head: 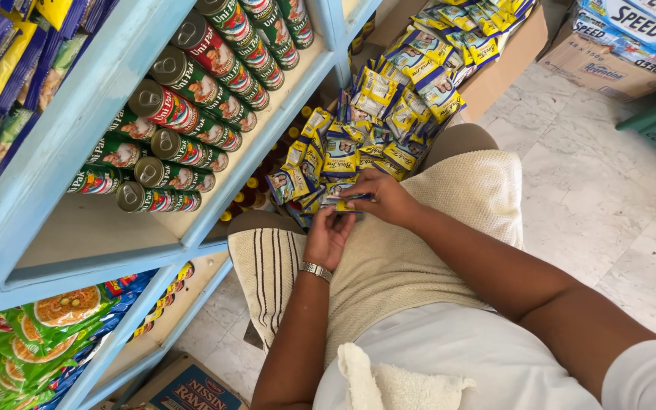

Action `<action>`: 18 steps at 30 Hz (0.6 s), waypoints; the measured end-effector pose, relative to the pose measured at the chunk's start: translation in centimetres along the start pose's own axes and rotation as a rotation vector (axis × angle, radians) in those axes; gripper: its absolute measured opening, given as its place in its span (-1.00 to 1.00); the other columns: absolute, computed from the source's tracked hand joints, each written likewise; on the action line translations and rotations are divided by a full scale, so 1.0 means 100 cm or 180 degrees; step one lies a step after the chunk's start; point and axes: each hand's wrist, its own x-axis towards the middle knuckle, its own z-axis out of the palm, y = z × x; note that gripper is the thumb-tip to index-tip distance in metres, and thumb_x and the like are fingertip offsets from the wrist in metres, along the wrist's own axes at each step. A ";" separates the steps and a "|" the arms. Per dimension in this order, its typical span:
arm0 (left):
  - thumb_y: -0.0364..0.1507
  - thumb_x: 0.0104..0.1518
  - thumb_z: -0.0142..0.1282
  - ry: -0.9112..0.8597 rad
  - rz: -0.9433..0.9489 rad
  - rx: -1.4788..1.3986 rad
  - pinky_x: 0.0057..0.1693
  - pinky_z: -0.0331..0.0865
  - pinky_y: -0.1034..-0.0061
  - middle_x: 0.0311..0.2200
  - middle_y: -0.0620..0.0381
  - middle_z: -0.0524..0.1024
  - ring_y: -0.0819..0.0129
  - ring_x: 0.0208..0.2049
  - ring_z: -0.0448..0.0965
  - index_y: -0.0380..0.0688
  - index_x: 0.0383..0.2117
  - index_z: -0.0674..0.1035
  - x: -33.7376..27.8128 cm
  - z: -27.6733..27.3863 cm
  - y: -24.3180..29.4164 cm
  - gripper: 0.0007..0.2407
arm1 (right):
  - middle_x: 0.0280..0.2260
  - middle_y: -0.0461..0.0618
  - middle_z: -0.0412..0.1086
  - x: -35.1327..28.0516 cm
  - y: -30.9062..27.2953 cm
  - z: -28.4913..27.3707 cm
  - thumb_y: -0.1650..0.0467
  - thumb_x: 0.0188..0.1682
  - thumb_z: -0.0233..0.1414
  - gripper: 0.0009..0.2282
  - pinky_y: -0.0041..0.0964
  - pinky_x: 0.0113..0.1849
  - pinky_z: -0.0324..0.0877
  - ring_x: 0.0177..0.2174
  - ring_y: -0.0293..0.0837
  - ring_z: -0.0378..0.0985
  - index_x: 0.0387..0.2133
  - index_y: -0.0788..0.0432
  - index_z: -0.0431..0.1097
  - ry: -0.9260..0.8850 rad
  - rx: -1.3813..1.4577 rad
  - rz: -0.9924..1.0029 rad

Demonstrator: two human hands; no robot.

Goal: Organizing and stocking small powdered milk packets onto grocery store shelves.

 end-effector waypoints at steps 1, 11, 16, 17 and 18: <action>-0.32 0.25 0.16 -0.0058 -0.0026 -0.0206 0.20 0.53 0.39 0.03 0.07 0.46 0.28 0.01 0.54 -0.24 0.08 0.42 0.001 -0.002 0.000 -0.64 | -0.33 -0.01 0.37 -0.001 0.002 0.003 0.48 -0.14 0.28 -0.69 -0.26 -0.24 0.43 -0.30 -0.10 0.47 -0.10 0.01 0.58 -0.0093 0.0014 -0.0008; 0.01 0.15 0.09 0.0171 0.0017 -0.0201 0.24 0.42 0.31 0.10 0.15 0.45 0.29 0.07 0.50 -0.09 0.15 0.42 -0.016 0.028 0.016 -0.45 | -0.22 0.06 0.41 -0.002 -0.013 0.006 0.62 -0.18 0.18 -0.62 -0.19 -0.12 0.44 -0.17 0.03 0.48 -0.08 0.07 0.55 -0.0237 -0.0270 -0.0425; -0.09 0.17 0.16 0.0187 0.0057 -0.0120 0.24 0.42 0.29 0.06 0.13 0.49 0.32 0.06 0.51 -0.07 0.14 0.43 -0.016 0.028 0.015 -0.52 | -0.22 0.04 0.47 -0.003 -0.011 0.004 0.60 -0.20 0.21 -0.71 -0.19 -0.13 0.47 -0.17 0.04 0.52 -0.20 0.11 0.56 -0.0339 -0.0343 -0.0500; -0.09 0.17 0.16 0.0184 0.0063 -0.0122 0.24 0.42 0.29 0.06 0.13 0.49 0.32 0.06 0.51 -0.07 0.14 0.43 -0.014 0.024 0.013 -0.52 | -0.22 0.04 0.47 -0.002 -0.010 0.002 0.60 -0.20 0.21 -0.71 -0.19 -0.13 0.47 -0.17 0.04 0.52 -0.20 0.11 0.56 -0.0341 -0.0346 -0.0506; -0.18 0.19 0.17 0.0198 0.0101 -0.0001 0.24 0.43 0.25 0.03 0.15 0.48 0.31 0.06 0.51 -0.05 0.10 0.41 -0.011 0.020 0.010 -0.58 | -0.23 0.02 0.48 -0.002 -0.009 0.000 0.58 -0.20 0.23 -0.72 -0.20 -0.13 0.47 -0.18 0.01 0.53 -0.20 0.11 0.57 -0.0427 -0.0279 -0.0523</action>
